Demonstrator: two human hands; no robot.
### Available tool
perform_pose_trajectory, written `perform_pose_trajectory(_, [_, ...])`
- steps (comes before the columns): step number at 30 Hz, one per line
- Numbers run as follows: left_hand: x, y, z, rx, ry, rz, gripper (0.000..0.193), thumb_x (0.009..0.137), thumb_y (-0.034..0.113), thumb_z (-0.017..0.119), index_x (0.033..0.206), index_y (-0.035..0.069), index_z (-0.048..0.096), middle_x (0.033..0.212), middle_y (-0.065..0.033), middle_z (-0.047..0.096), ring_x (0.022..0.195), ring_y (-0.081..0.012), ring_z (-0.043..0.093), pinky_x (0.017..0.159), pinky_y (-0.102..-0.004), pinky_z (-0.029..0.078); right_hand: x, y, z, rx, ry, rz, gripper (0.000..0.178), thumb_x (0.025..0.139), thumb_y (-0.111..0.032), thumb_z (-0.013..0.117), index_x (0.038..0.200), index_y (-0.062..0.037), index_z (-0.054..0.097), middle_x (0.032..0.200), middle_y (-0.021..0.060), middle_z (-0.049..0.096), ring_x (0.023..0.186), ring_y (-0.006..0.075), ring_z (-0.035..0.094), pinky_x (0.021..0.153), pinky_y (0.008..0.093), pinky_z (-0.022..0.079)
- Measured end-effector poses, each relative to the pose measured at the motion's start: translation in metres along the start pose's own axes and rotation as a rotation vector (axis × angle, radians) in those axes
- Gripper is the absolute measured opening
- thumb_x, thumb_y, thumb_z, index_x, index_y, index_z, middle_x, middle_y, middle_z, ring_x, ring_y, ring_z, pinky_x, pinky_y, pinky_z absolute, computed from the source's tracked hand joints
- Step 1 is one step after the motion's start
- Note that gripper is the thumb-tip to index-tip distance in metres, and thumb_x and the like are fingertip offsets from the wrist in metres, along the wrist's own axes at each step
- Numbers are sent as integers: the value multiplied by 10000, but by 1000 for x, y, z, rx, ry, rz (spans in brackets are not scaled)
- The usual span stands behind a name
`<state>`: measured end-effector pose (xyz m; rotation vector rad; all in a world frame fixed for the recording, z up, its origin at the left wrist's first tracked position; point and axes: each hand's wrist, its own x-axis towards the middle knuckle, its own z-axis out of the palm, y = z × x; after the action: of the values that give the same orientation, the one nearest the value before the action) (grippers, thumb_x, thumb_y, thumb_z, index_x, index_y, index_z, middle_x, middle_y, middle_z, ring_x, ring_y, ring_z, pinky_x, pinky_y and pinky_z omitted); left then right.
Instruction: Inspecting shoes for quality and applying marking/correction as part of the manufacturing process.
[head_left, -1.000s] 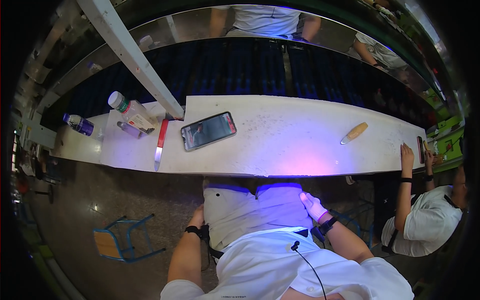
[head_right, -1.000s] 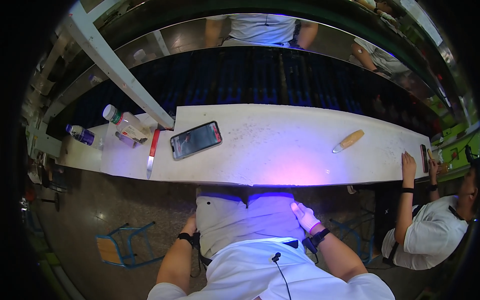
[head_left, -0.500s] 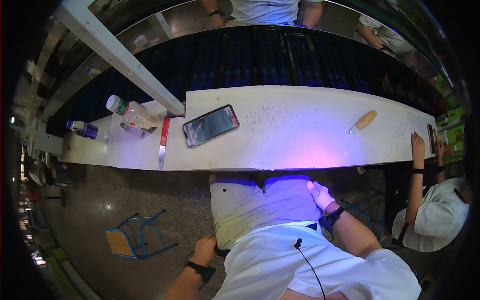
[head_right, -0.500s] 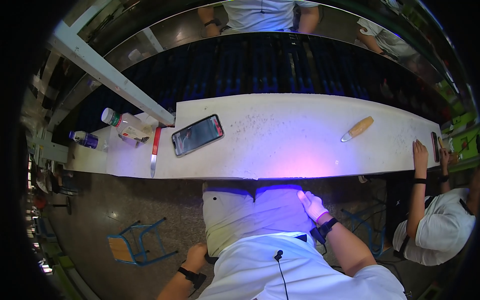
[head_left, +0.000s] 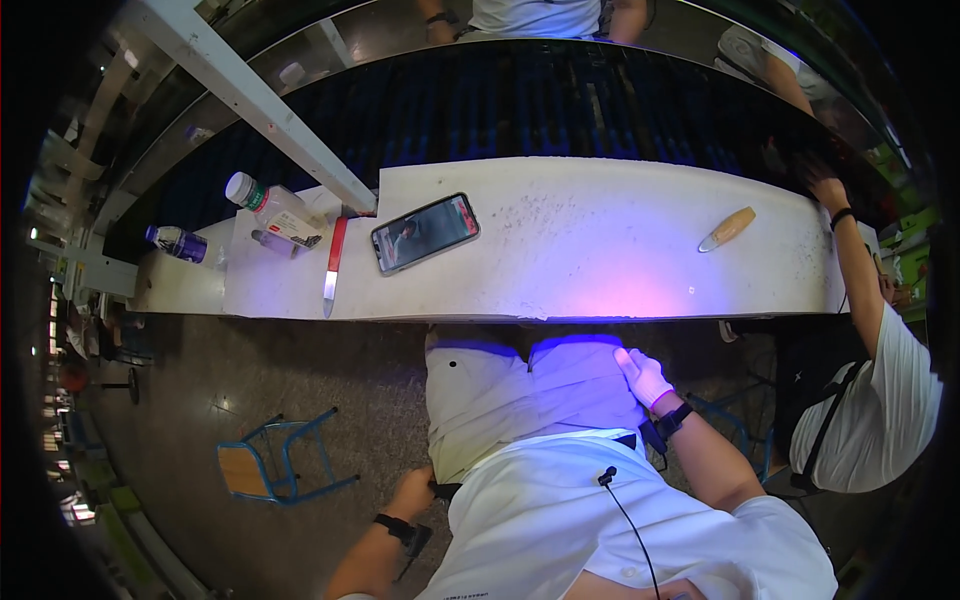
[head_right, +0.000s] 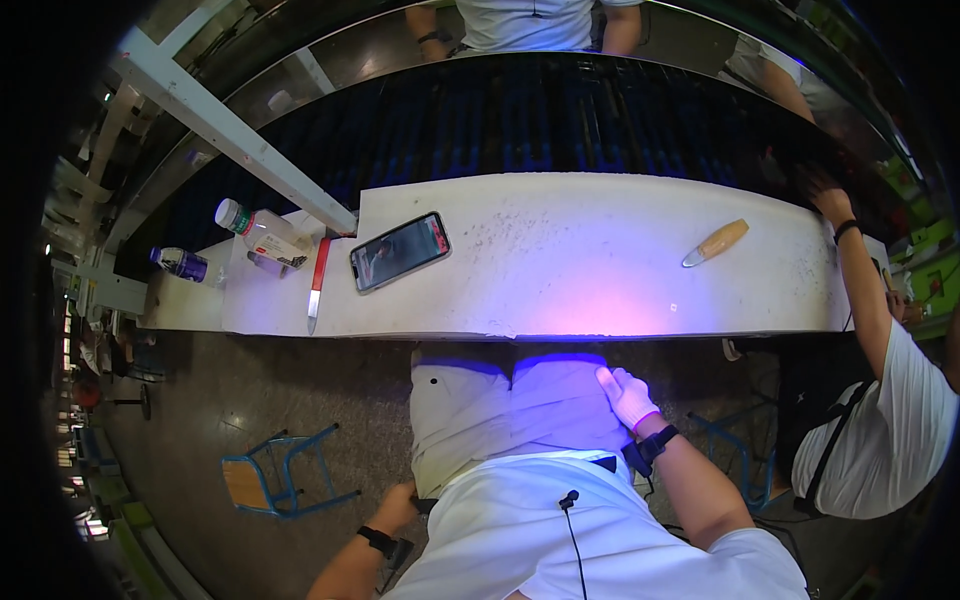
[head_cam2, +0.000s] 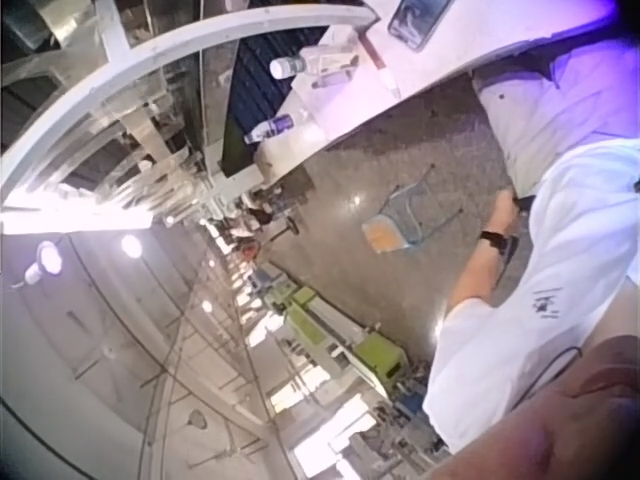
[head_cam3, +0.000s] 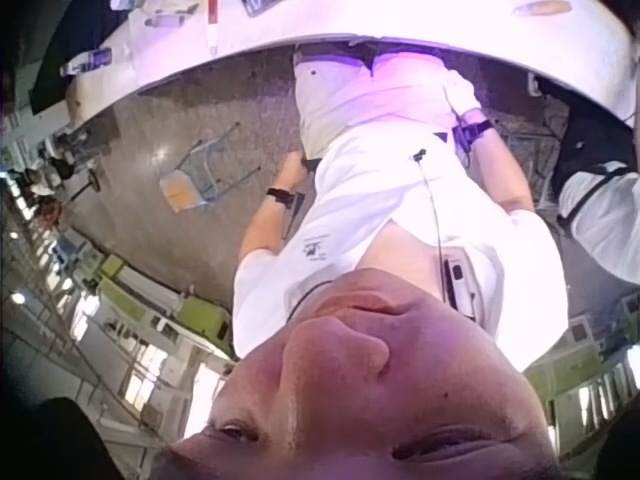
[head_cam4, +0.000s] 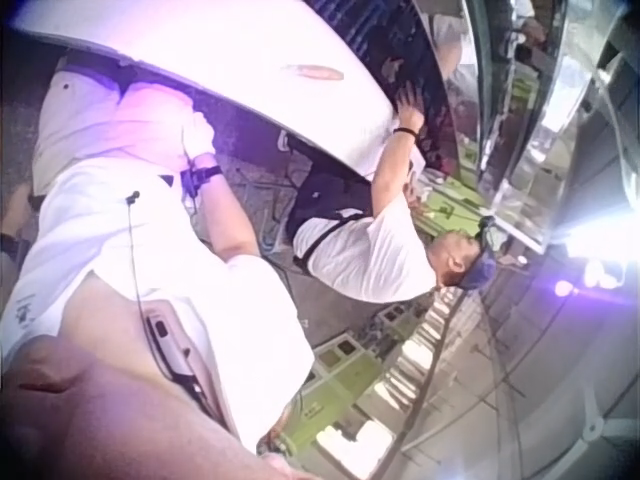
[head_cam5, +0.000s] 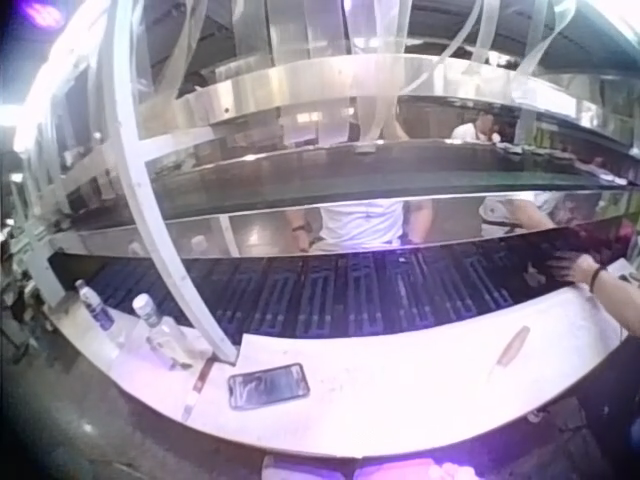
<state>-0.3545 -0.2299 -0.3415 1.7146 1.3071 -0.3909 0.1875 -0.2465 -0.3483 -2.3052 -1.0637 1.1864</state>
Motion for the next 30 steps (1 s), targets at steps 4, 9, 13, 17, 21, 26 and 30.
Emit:
perform_pose_trajectory(4, [1, 1, 22, -242, 267, 32, 283, 891, 38, 688, 1168, 7, 740, 1056, -271, 759, 1005, -426, 754, 839, -447, 583, 0, 2, 0, -1, -4, 5, 762, 1027, -713, 407, 1223, -29, 680, 1197, 337, 683, 1197, 517, 631, 1049, 529, 488])
perform_pose_trajectory(9, [1, 8, 33, -323, 253, 36, 305, 890, 33, 654, 1188, 27, 719, 1076, -261, 759, 1052, -447, 730, 887, -500, 580, 0, 4, 0, -20, 0, -10, 782, 1026, -722, 392, 1235, -26, 679, 1228, 329, 679, 1209, 523, 623, 1063, 531, 480])
perform_pose_trajectory(13, [2, 11, 22, 225, 89, 44, 297, 874, 116, 689, 1152, 14, 711, 1020, -266, 756, 1013, -442, 736, 863, -519, 579, 1, -1, -2, -42, 35, -62, 734, 1033, -695, 446, 1195, -22, 688, 1125, 327, 707, 1133, 516, 664, 993, 517, 512])
perform_pose_trajectory(17, [0, 9, 19, 418, -19, -26, 241, 866, 206, 700, 1028, 29, 733, 966, -249, 752, 916, -443, 736, 804, -522, 577, 0, -5, -3, -44, -19, -9, 797, 1024, -724, 390, 1271, -20, 670, 1243, 337, 674, 1226, 527, 612, 1072, 545, 473])
perform_pose_trajectory(21, [-4, 9, 32, 141, 372, 87, 249, 856, 286, 705, 849, 39, 733, 867, -216, 737, 803, -450, 714, 724, -519, 559, -2, -5, -1, -37, -17, -54, 781, 1034, -712, 387, 1282, -27, 668, 1255, 333, 675, 1231, 521, 613, 1082, 538, 474])
perform_pose_trajectory(26, [5, 13, 54, -431, 574, -155, 353, 958, 362, 653, 1023, 35, 767, 980, -211, 772, 933, -344, 758, 807, -451, 585, 3, -1, -1, -8, -39, -47, 777, 1037, -717, 399, 1238, -17, 672, 1189, 332, 692, 1188, 527, 630, 1055, 545, 485])
perform_pose_trajectory(30, [20, 17, 68, -1680, 646, -220, 454, 1058, 386, 530, 1234, 14, 722, 1199, -166, 752, 1087, -283, 726, 941, -399, 572, 6, 1, -7, -42, -41, -73, 775, 1039, -717, 397, 1219, -15, 671, 1167, 335, 694, 1172, 533, 634, 1040, 551, 491])
